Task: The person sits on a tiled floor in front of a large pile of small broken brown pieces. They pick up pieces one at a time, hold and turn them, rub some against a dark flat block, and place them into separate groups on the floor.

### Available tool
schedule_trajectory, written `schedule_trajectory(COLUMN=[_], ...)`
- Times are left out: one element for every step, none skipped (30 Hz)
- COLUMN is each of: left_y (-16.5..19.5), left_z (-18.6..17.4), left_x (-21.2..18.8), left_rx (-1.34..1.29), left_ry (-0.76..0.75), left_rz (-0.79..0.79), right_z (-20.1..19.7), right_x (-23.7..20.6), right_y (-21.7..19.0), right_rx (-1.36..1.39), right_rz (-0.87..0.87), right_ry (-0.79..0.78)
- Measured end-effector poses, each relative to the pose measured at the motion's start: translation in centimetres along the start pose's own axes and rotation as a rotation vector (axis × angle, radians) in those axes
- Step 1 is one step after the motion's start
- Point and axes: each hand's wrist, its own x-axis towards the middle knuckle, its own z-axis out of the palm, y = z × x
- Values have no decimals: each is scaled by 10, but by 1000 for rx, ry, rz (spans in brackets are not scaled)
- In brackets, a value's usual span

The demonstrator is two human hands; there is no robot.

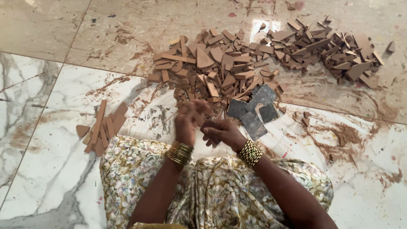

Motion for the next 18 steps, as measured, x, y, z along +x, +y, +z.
schedule_trajectory(left_y=[7,13,20,27,35,43,54,69,81,87,93,98,98,91,79,64,43,15], left_z=[-10,-23,-38,-57,-79,-104,-132,-159,-184,-204,-221,-234,-239,-237,-227,-212,-190,-161], left_x=[5,12,19,26,33,38,41,46,47,41,35,30,25,23,24,26,27,31], left_rx=[-19,-39,-141,-243,-154,-59,15,86,325,567,813,1058,1297,1516,1713,1889,1420,955], left_ry=[70,141,146,150,280,408,475,538,580,618,675,722,759,709,635,540,448,286], left_rz=[65,132,193,254,327,393,414,438,488,535,390,238,81,383,702,1028,453,375], right_z=[3,5,5,6,5,5,5,5,5,5,4,4,3,3,2,1,1,0], right_x=[1,1,0,-1,-3,-5,-7,-8,-9,-10,-11,-11,-12,-12,-12,-12,-13,-13], right_y=[4,7,9,10,10,9,7,4,0,-4,-8,-11,-14,-15,-15,-14,-13,-11], right_rx=[-7,-101,-195,-288,-430,-567,-704,-656,-608,-559,-583,-605,-629,-624,-620,-615,-641,-666], right_rz=[70,63,55,47,28,13,-1,9,17,26,-12,-49,-89,-102,-118,-131,-150,-156], right_ry=[4,8,13,16,33,53,75,89,103,118,133,150,172,181,191,197,202,200])
